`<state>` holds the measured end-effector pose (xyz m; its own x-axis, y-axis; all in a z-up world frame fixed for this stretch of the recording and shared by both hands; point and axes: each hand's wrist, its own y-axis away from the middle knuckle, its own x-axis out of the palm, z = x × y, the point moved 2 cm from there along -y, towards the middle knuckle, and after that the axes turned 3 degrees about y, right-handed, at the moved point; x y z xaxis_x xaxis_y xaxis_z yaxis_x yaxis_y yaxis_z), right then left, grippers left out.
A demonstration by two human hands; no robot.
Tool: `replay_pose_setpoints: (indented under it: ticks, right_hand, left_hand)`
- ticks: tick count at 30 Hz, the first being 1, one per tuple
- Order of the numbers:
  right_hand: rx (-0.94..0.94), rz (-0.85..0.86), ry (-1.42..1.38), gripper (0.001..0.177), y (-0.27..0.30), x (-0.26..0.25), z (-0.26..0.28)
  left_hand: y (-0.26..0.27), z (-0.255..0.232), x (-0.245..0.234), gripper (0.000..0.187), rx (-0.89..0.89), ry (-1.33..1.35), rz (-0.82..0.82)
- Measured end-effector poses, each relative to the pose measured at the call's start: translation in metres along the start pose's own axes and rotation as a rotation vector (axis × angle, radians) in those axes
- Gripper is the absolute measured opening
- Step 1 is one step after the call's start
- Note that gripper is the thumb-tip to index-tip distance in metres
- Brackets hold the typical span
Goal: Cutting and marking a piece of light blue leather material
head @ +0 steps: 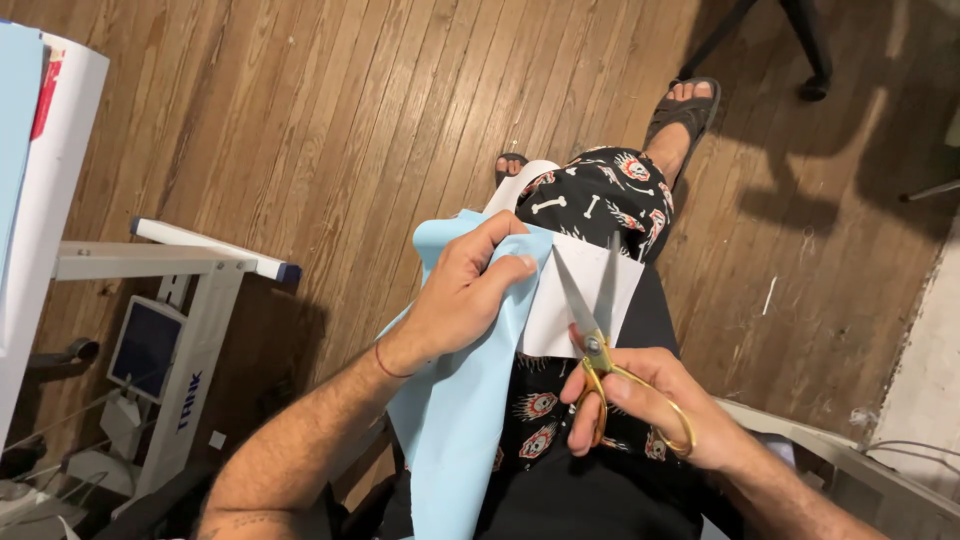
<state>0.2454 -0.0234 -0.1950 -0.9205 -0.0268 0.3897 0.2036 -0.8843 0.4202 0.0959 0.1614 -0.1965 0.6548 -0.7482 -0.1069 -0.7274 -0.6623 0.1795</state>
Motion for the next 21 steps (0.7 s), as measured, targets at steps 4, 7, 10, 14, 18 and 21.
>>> replay_pose_setpoints:
  ticks: [4,7,10,14,18,21]
  right_hand:
    - [0.003,-0.105,0.123,0.043,-0.001,0.008,0.006]
    - [-0.055,-0.260,0.192,0.040,-0.010,0.006,0.014]
    - [-0.133,-0.380,0.109,0.045,-0.015,0.004,0.016]
    - [-0.342,-0.080,0.078,0.055,-0.015,0.013,0.039]
    - [-0.195,0.054,0.082,0.046,-0.023,0.016,0.029]
    - [-0.075,0.065,0.139,0.041,-0.028,0.015,0.016]
  left_hand:
    - [0.005,0.002,0.002,0.008,0.004,0.029,-0.032]
    - [0.011,0.001,0.006,0.009,0.045,0.075,-0.078]
    - [0.014,-0.001,0.008,0.010,0.071,0.117,-0.092]
    - [0.013,0.003,0.005,0.009,0.011,0.153,-0.104]
    - [0.004,0.025,-0.008,0.006,-0.009,0.190,-0.146]
    - [-0.001,0.032,-0.024,0.009,-0.004,0.318,-0.183]
